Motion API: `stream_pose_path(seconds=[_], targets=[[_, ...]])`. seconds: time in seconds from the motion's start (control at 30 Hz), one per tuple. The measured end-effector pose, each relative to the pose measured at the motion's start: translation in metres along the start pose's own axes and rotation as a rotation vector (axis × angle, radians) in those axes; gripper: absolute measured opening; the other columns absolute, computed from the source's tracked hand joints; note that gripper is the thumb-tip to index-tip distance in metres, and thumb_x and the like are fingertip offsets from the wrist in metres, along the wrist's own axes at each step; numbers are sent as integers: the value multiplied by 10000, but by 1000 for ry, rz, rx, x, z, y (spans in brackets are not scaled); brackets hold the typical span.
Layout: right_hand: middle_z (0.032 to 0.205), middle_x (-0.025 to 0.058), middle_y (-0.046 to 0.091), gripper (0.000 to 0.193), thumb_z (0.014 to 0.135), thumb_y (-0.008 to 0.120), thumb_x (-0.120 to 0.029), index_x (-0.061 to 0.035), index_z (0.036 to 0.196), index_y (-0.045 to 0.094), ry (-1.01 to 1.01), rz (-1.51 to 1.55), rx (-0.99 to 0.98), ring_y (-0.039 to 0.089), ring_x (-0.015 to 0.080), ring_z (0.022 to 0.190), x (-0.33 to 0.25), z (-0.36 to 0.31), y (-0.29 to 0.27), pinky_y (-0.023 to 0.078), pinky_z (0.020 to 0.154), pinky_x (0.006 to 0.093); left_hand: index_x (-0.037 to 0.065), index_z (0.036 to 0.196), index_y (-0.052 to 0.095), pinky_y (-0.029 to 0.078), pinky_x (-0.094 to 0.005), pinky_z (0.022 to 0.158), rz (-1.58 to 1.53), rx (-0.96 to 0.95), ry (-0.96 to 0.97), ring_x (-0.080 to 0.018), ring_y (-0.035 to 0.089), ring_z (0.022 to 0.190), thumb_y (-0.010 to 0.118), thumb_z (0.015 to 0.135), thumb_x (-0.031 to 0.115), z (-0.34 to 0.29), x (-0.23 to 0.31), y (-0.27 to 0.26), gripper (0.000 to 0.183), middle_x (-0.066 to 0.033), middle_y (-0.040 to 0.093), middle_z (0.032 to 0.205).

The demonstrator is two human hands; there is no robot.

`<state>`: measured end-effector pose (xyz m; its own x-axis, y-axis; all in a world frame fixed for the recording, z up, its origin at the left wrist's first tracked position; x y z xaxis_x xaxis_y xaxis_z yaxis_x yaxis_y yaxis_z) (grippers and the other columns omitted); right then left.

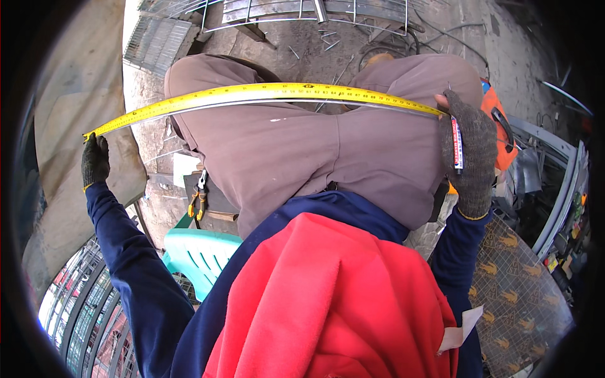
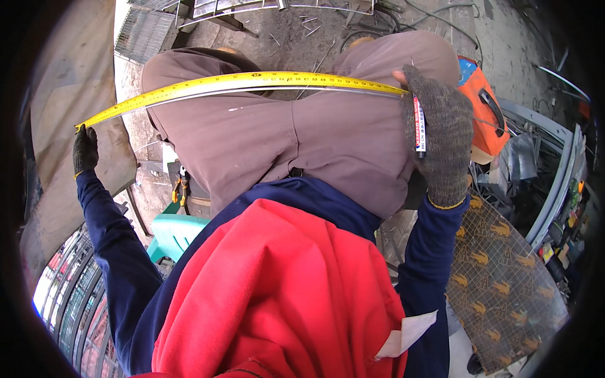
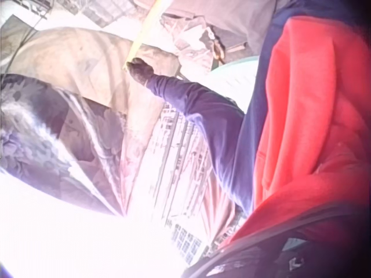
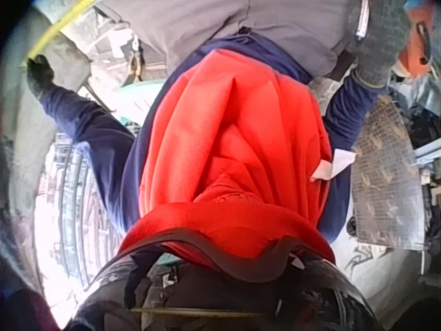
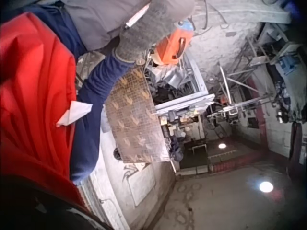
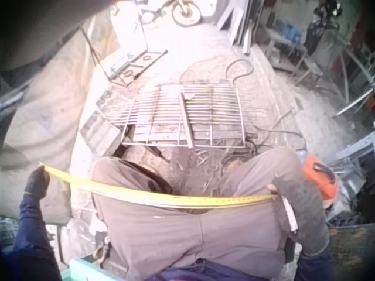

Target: The recorder is measuring and cutting metal rods to fabricate or repair a metal grate structure.

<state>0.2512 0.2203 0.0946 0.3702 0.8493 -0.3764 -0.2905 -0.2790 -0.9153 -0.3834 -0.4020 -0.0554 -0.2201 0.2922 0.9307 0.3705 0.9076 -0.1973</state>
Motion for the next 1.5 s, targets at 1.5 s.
stream_pose_path(seconds=[1.5], targets=[[962,25,710,303,747,792,-92,-137,1025,681,-219,232,63,662,220,918,-52,-20,-2,505,810,380,-43,1238,504,482,-370,846,1622,-71,521,-322,600,1009,531,999,206,-49,70,87,346,-210,627,1110]])
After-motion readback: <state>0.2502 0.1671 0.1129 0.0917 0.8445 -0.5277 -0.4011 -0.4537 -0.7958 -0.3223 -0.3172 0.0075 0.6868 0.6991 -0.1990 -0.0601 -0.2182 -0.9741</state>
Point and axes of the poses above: each hand's wrist, its own z-axis towards the middle knuckle, its own y-axis out of the palm, x = y × z, the point moved 10 cm from there along z, towards the middle knuckle
